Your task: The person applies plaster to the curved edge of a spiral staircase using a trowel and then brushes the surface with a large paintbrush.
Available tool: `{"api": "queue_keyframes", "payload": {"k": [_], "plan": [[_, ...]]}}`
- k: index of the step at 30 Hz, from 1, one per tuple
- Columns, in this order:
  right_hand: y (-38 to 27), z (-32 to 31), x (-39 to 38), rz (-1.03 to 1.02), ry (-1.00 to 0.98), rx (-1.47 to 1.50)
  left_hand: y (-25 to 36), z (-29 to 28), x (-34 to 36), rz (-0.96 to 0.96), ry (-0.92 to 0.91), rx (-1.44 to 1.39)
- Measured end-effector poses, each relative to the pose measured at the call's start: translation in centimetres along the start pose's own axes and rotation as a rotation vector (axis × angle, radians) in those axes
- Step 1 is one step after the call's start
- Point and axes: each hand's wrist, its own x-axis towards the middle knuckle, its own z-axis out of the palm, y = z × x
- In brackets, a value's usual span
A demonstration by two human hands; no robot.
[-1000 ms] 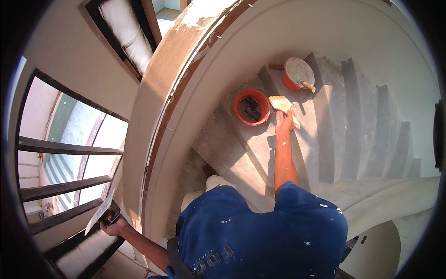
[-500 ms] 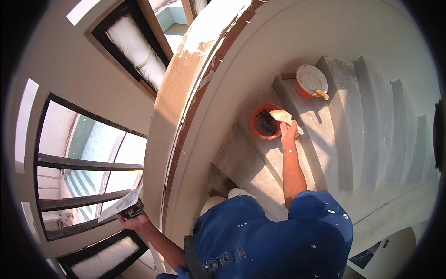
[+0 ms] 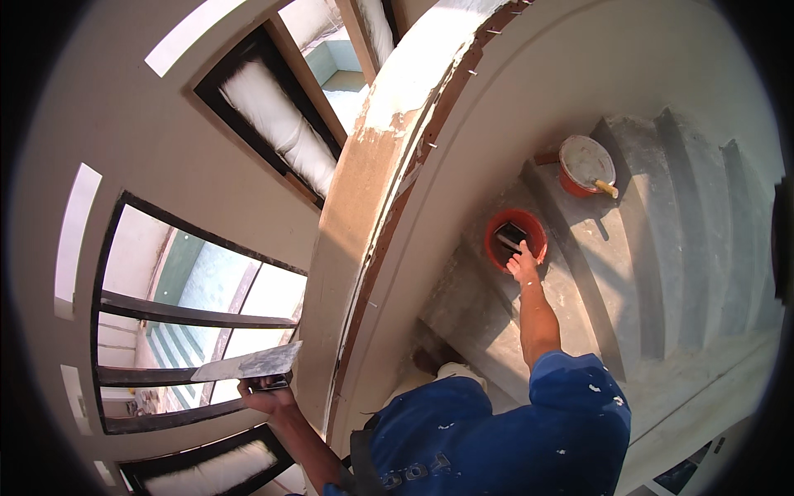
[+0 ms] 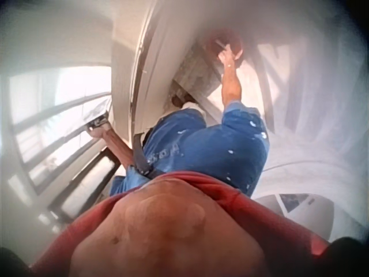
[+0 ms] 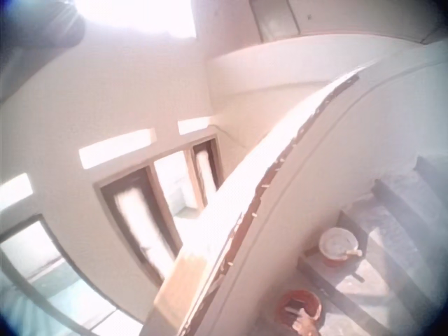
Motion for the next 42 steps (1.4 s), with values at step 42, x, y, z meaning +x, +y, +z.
{"api": "queue_keyframes", "payload": {"k": [42], "plan": [[-15.4, 9.7, -36.7, -1.471, -0.77, -0.858, -21.2, 24.9, -9.5, -0.378, -0.458, 0.172]]}}
